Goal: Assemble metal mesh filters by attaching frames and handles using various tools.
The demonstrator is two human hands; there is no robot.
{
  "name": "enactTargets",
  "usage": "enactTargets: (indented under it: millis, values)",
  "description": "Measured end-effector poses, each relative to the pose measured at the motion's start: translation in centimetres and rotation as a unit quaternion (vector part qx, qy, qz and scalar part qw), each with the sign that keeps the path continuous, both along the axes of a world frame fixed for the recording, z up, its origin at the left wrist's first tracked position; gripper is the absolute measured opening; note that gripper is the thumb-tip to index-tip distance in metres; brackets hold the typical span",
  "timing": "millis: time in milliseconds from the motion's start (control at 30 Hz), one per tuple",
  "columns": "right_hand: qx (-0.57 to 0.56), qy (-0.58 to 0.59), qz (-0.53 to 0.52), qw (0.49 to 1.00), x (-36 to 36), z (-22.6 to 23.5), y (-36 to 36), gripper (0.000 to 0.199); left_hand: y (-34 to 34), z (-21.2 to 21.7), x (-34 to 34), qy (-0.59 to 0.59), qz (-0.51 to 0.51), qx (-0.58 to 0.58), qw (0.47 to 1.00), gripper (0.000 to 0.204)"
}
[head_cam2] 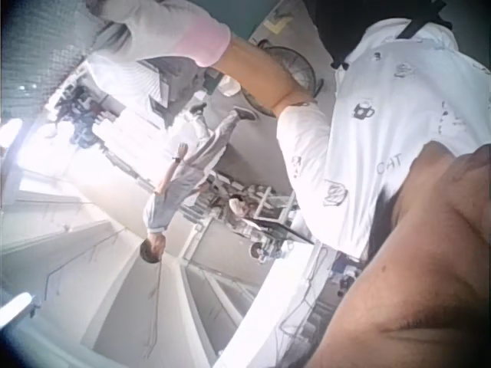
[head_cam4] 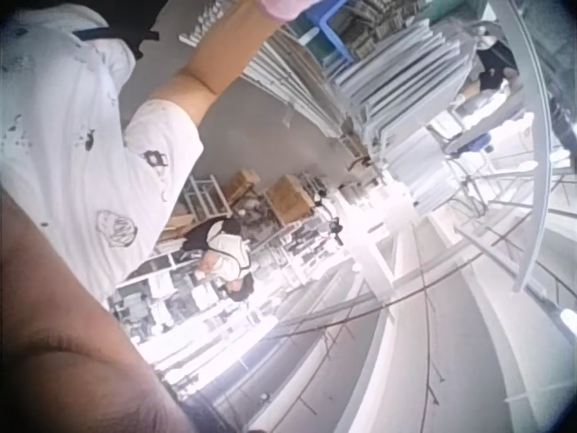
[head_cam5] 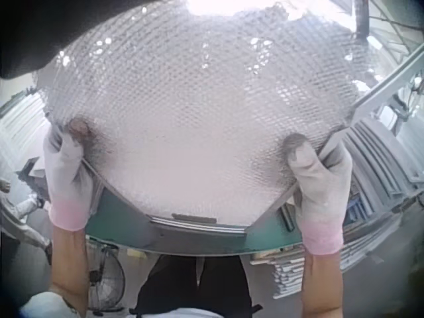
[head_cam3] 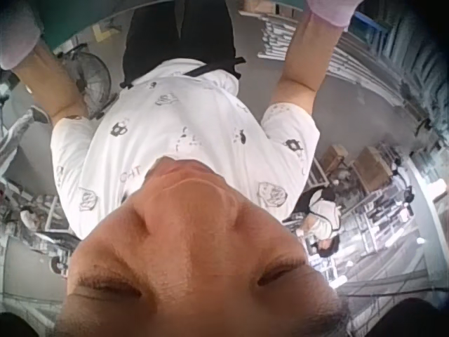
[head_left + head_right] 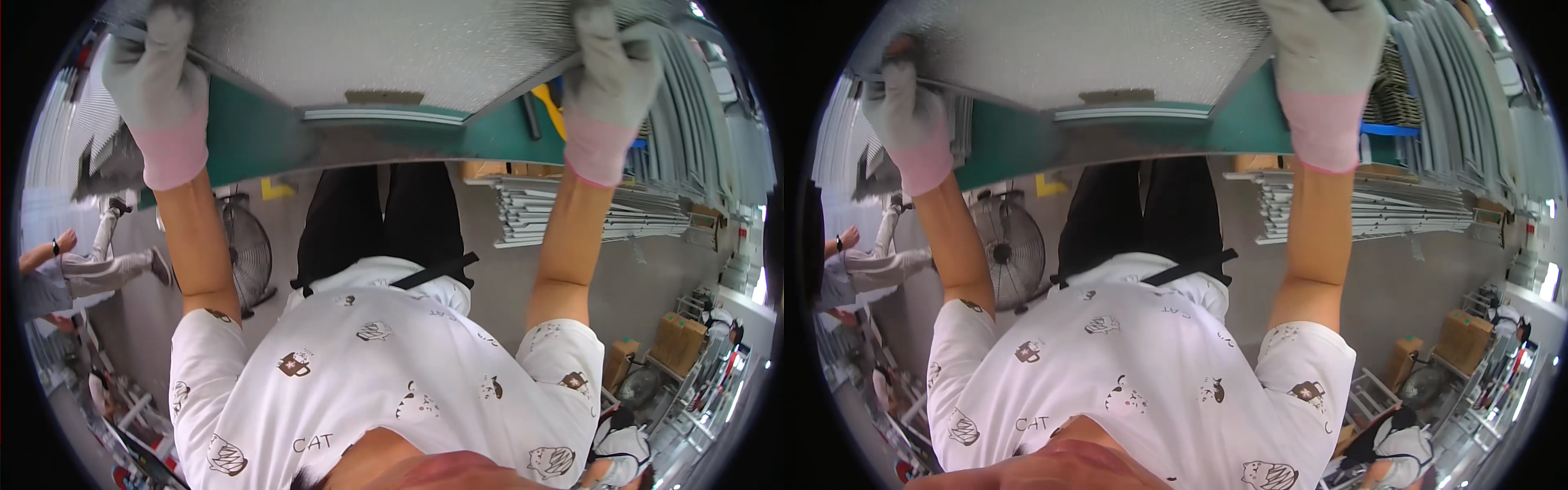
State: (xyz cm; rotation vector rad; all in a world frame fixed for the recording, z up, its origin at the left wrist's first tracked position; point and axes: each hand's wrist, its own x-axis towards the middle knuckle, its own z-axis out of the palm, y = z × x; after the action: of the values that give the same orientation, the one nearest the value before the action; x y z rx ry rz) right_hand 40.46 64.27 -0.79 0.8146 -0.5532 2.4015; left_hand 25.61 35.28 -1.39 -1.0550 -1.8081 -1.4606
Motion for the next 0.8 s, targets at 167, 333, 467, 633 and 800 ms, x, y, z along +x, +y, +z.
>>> enactTargets:
  millis: [167,333,467,633,800]
  values:
    - [0.002,-0.051,-0.091,0.995,2.1,-0.5,0.8,0.035,-1.7,-1.0,-1.4,0.178,0.116,-0.094,0.973,0.017]
    - [0.603,-0.072,-0.64,0.47,5.0,-0.8,5.5,0.048,-1.7,-0.3,-0.7,0.343,0.211,-0.229,0.886,0.021]
    - [0.68,-0.085,-0.657,0.315,6.3,-1.4,5.6,0.051,-1.2,-1.0,-0.8,0.128,0.03,-0.152,0.98,0.027]
    - [0.682,-0.124,-0.654,0.304,5.3,-2.8,4.5,0.041,-0.5,-3.3,-0.8,0.055,0.06,-0.084,0.993,0.031]
    - [0.393,-0.281,-0.472,0.737,3.9,-5.9,3.4,0.023,0.1,-4.5,0.3,0.245,0.133,-0.229,0.933,0.017]
